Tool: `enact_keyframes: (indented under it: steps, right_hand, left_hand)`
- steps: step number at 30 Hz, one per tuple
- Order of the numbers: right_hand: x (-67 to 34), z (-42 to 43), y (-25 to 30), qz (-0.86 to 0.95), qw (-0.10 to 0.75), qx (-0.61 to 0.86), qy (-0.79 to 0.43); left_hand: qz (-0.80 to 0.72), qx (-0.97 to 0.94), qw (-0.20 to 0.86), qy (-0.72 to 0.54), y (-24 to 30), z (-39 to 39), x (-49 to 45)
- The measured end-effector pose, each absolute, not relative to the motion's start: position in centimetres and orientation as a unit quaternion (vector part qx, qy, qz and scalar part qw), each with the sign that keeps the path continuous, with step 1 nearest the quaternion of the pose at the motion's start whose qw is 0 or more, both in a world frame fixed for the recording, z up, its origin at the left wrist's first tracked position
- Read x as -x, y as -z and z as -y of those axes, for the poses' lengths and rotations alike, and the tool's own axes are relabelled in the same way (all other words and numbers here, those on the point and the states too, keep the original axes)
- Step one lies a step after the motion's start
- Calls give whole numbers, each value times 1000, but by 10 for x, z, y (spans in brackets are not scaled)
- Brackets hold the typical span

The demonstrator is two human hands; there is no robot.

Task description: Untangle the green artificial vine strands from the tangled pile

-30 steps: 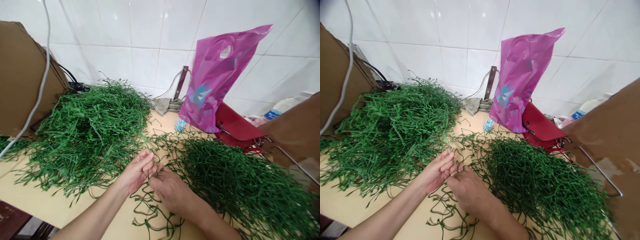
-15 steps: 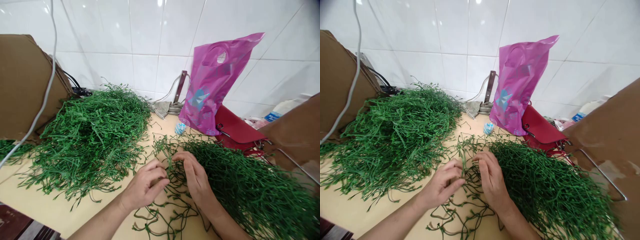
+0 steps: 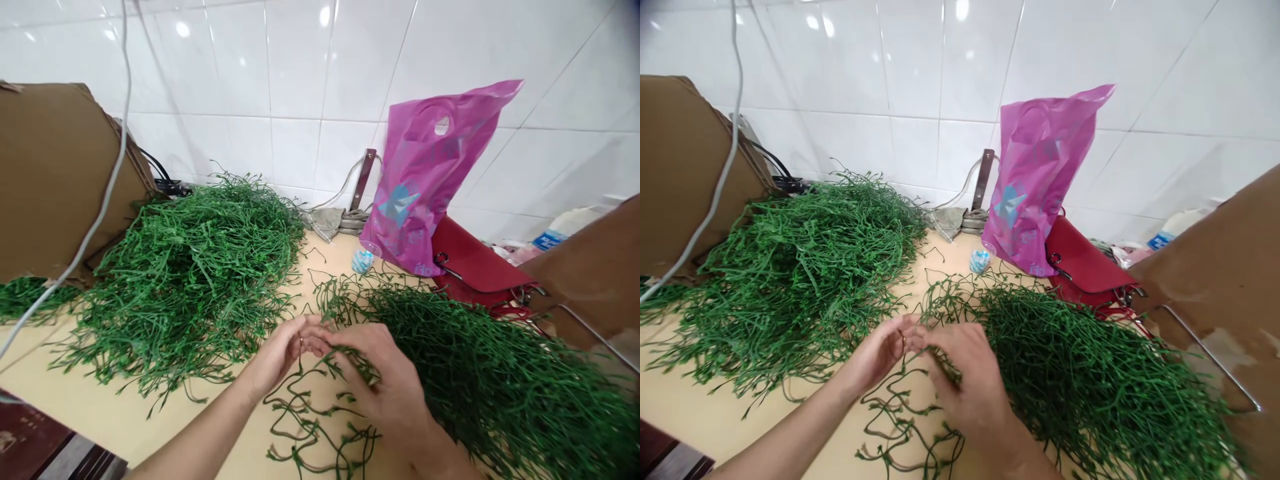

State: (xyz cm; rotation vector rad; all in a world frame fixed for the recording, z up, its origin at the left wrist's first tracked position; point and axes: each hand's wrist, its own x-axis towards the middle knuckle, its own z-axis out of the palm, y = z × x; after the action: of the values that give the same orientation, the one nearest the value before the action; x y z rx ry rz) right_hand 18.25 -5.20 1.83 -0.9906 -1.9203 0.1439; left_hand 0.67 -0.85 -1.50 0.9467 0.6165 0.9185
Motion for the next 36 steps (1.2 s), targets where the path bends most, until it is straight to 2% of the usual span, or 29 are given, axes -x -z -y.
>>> enact_keyframes:
  steps: [3, 6, 14, 21, 28, 36]
  right_hand:
    - [-174, 56, -17, 855, 407, 322, 4]
    - [-172, 58, -16, 868, 396, 299, 18]
    - [-186, 47, -13, 754, 456, 461, 109]
    - [-193, 40, -6, 760, 452, 467, 2]
    - [-198, 39, -9, 709, 509, 488, 21]
    - [-194, 43, -6, 742, 499, 445, 40]
  left_hand:
    - [-285, -365, 780, -421, 13, 4, -5]
    - [-270, -385, 790, -394, 8, 4, -3]
    - [-268, -458, 757, -382, 9, 6, -6]
    - [-307, -483, 708, -415, 9, 8, -7]
    - [-351, -524, 671, -390, 9, 6, -4]
    - [-292, -486, 742, -357, 6, 9, -4]
